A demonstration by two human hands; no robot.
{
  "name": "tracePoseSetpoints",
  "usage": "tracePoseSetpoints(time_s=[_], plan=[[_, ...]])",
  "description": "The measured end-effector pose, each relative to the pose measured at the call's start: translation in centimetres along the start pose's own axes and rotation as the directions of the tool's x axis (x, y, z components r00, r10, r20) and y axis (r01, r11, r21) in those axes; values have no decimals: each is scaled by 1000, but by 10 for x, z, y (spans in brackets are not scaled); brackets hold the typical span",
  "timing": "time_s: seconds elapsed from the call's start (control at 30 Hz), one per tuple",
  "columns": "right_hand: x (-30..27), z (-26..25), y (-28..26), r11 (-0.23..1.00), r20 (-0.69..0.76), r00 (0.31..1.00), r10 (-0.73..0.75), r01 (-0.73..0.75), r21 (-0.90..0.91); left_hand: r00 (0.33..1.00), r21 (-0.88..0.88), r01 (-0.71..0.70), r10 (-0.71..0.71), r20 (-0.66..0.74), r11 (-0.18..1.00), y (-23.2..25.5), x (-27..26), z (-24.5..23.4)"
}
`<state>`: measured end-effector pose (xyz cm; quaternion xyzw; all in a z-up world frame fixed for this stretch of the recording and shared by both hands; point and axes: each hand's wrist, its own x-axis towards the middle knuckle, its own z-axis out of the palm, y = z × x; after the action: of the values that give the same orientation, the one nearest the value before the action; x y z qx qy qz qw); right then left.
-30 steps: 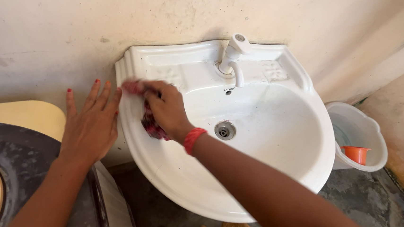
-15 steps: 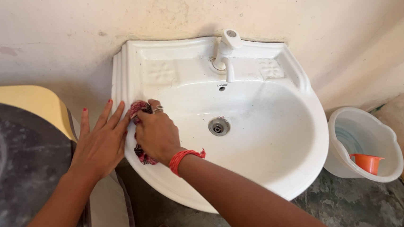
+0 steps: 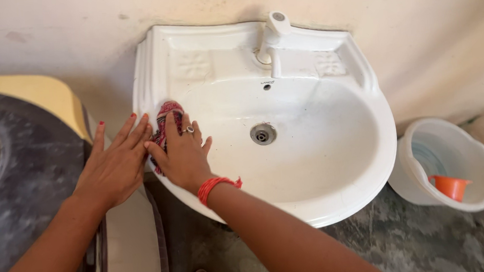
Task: The person uses a red patterned cloth to wipe the surface of a white bathroom sink. They scrub the basin, the faucet, and the surrounding wall area repeatedly.
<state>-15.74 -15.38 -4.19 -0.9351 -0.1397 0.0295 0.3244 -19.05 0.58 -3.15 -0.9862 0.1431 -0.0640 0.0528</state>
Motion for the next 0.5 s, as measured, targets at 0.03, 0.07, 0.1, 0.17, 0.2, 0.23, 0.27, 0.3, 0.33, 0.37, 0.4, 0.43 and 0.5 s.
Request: tracePoseSetpoints(time_s=[0.03, 0.07, 0.1, 0.17, 0.2, 0.23, 0.27, 0.3, 0.33, 0.37, 0.4, 0.43, 0.5], plan=[[0, 7, -1, 1000, -66, 998, -4, 3, -11, 1000, -12, -13, 13, -25, 1000, -6, 6, 1], [2, 16, -4, 999, -127, 992, -16, 12, -30, 998, -28, -18, 16, -54, 999, -12, 12, 3], [7, 21, -4, 999, -187, 982, -29, 20, -50, 996, -44, -22, 19, -83, 999, -16, 18, 4], [28, 23, -3, 999, -256, 967, 5, 8, 47, 996, -36, -55, 52, -69, 998, -24, 31, 6], [37, 24, -5, 995, -287, 958, 31, -2, 103, 996, -30, -75, 73, -55, 997, -28, 34, 6], [48, 25, -8, 990, -280, 956, 82, -47, 130, 996, -42, -80, 77, -50, 996, -32, 37, 5], [60, 23, -9, 984, -273, 953, 133, -94, 150, 995, -60, -85, 82, -49, 995, -33, 41, 6], [67, 22, -9, 975, -266, 947, 183, -141, 170, 995, -78, -90, 87, -47, 993, -33, 44, 6], [70, 23, -10, 978, -285, 940, 185, -148, 147, 993, -77, -99, 95, -64, 992, -33, 46, 7], [71, 23, -10, 980, -305, 934, 186, -155, 124, 991, -75, -108, 102, -82, 991, -32, 48, 8], [66, 26, -10, 980, -319, 928, 195, -168, 109, 990, -69, -119, 113, -89, 990, -33, 44, 8], [56, 28, -8, 989, -327, 937, 121, -85, 121, 992, -88, -112, 106, -72, 990, -34, 39, 8], [37, 24, 1, 988, -375, 926, -36, 89, 125, 992, -123, -110, 103, -67, 986, -34, 42, 7]])
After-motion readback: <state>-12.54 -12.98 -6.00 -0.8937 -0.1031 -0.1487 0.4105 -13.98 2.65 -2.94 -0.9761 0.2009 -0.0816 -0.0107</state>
